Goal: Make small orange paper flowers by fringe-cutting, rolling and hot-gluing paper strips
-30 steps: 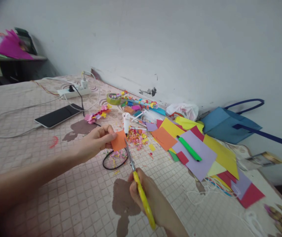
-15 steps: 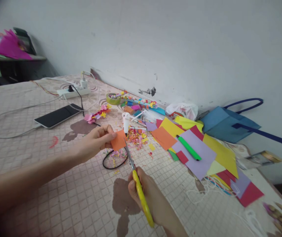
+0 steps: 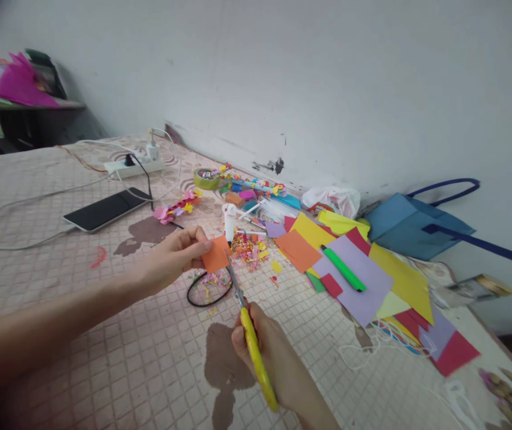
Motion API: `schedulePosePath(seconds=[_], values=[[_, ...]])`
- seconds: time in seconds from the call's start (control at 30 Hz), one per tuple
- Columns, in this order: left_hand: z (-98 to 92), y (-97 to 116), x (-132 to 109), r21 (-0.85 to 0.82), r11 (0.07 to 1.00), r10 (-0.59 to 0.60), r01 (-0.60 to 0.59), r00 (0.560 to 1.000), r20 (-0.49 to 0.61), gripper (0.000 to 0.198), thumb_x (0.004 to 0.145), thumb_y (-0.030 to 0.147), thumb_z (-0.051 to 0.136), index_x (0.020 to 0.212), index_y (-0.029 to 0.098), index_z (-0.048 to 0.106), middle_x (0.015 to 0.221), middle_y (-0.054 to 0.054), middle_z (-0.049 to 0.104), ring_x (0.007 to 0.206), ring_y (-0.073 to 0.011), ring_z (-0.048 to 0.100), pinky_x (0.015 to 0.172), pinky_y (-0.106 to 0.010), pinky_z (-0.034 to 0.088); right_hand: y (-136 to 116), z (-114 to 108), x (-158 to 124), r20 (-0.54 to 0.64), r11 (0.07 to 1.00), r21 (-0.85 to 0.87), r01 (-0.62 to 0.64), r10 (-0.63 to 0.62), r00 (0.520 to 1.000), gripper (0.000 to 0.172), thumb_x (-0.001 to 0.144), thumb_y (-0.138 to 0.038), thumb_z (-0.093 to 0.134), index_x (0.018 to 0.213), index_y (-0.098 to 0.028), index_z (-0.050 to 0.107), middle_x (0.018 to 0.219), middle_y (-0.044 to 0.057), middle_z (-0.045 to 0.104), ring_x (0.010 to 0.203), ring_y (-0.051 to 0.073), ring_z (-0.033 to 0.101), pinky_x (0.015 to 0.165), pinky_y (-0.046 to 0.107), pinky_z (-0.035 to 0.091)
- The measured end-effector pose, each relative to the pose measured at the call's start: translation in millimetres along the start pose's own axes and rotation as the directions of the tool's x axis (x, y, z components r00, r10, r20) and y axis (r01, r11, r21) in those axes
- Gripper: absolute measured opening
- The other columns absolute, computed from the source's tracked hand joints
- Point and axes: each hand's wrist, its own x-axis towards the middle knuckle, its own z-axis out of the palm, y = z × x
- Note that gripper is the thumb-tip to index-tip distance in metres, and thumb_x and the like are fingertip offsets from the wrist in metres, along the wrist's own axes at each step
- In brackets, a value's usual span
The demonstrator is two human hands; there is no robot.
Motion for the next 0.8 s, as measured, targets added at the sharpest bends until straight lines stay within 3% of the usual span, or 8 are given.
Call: schedulePosePath(seconds=[0.23, 0.37, 0.57, 0.8], values=[[-1.6, -0.7, 0.5, 0.004, 1.000, 0.011, -0.011, 1.000, 0.009, 0.022, 0.078, 0.029, 0.063, 0.072, 0.017, 0.046, 0.065, 0.003, 0.058, 0.060, -0.0088, 0.058, 0.059, -0.023, 0.048, 12.7, 3.8, 2.5, -0.025, 0.993, 0.082, -0.084, 0.086, 0.996, 0.027, 0.085, -0.045, 0.046, 0.074, -0.021, 0.040, 0.063, -0.003, 0.042, 0.047, 0.008, 0.037, 0.039, 0.019, 0.032], [-3.2, -0.9, 1.6, -0.010, 1.000, 0.022, -0.022, 1.000, 0.022, 0.022, 0.078, 0.028, 0.064, 0.072, 0.017, 0.045, 0.065, 0.003, 0.059, 0.059, -0.0081, 0.057, 0.059, -0.022, 0.048, 12.0, 1.8, 3.9, -0.025, 0.983, 0.131, -0.130, 0.134, 0.991, 0.028, 0.080, -0.045, 0.053, 0.072, -0.021, 0.041, 0.062, -0.004, 0.040, 0.048, 0.008, 0.037, 0.041, 0.020, 0.033], [-1.0, 1.5, 0.2, 0.009, 1.000, -0.012, 0.011, 1.000, 0.009, 0.022, 0.079, 0.029, 0.063, 0.071, 0.017, 0.046, 0.067, 0.002, 0.059, 0.060, -0.0083, 0.058, 0.058, -0.022, 0.047, 10.4, -2.1, -1.3, 0.011, 0.998, 0.046, 0.053, -0.053, 0.999, 0.036, 0.090, -0.054, 0.035, 0.086, -0.021, 0.049, 0.071, 0.000, 0.052, 0.060, 0.014, 0.050, 0.054, 0.026, 0.042], [-0.1, 1.2, -0.4, -0.009, 1.000, -0.016, 0.016, 1.000, 0.004, 0.022, 0.078, 0.029, 0.063, 0.071, 0.016, 0.046, 0.066, 0.002, 0.059, 0.060, -0.0084, 0.058, 0.057, -0.021, 0.048, 9.0, -5.3, -3.6, 0.011, 0.997, 0.031, 0.065, -0.065, 0.998, 0.041, 0.090, -0.058, 0.031, 0.087, -0.024, 0.052, 0.070, 0.000, 0.054, 0.063, 0.016, 0.054, 0.059, 0.030, 0.043]])
